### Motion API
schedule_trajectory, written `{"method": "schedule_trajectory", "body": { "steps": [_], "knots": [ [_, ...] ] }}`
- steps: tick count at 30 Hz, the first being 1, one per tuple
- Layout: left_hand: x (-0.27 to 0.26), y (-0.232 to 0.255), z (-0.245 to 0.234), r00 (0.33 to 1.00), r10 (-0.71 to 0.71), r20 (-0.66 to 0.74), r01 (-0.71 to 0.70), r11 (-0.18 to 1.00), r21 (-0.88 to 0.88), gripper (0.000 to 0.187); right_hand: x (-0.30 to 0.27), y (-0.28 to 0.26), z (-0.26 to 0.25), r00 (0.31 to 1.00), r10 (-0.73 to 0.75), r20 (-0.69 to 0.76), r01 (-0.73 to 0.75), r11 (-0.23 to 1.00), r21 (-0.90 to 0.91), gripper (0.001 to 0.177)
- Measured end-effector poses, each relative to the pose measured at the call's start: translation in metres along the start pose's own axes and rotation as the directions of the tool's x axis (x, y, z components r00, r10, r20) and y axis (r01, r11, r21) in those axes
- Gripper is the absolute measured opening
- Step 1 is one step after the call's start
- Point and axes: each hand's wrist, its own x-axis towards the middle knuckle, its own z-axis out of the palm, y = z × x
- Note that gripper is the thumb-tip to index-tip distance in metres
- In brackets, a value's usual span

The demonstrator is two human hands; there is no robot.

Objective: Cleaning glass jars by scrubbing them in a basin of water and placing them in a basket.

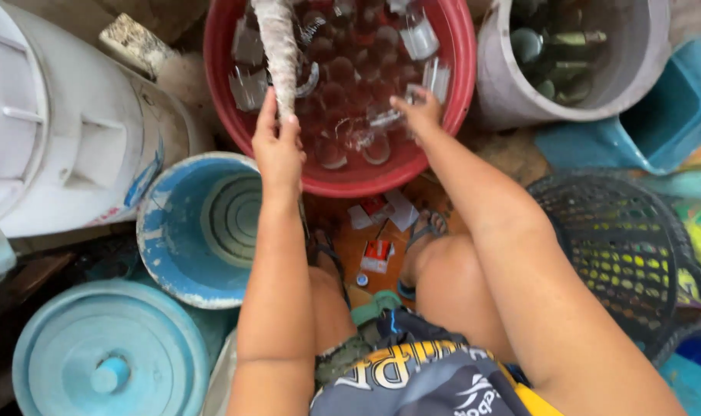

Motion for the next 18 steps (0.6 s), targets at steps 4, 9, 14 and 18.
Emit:
{"method": "schedule_trajectory", "body": {
  "steps": [4, 9, 14, 18],
  "knots": [
    [0.005, -0.007, 0.005, 0.998, -0.053, 0.034, 0.056, 0.996, -0.075, 0.05, -0.032, -0.007, -0.001, 0.963, 0.232, 0.136, -0.232, 0.973, -0.015, 0.091],
    [0.011, -0.012, 0.006, 0.996, -0.08, 0.05, 0.085, 0.991, -0.1, 0.05, -0.036, 0.012, 0.008, 0.899, 0.361, 0.248, -0.36, 0.932, -0.052, 0.104],
    [0.009, -0.007, 0.004, 0.996, -0.077, 0.049, 0.082, 0.992, -0.092, 0.05, -0.056, -0.009, 0.006, 0.88, 0.389, 0.275, -0.374, 0.921, -0.104, 0.098],
    [0.008, -0.008, 0.001, 0.997, -0.059, 0.059, 0.063, 0.996, -0.07, 0.05, -0.065, -0.018, 0.005, 0.897, 0.339, 0.285, -0.319, 0.941, -0.117, 0.087]
  ]
}}
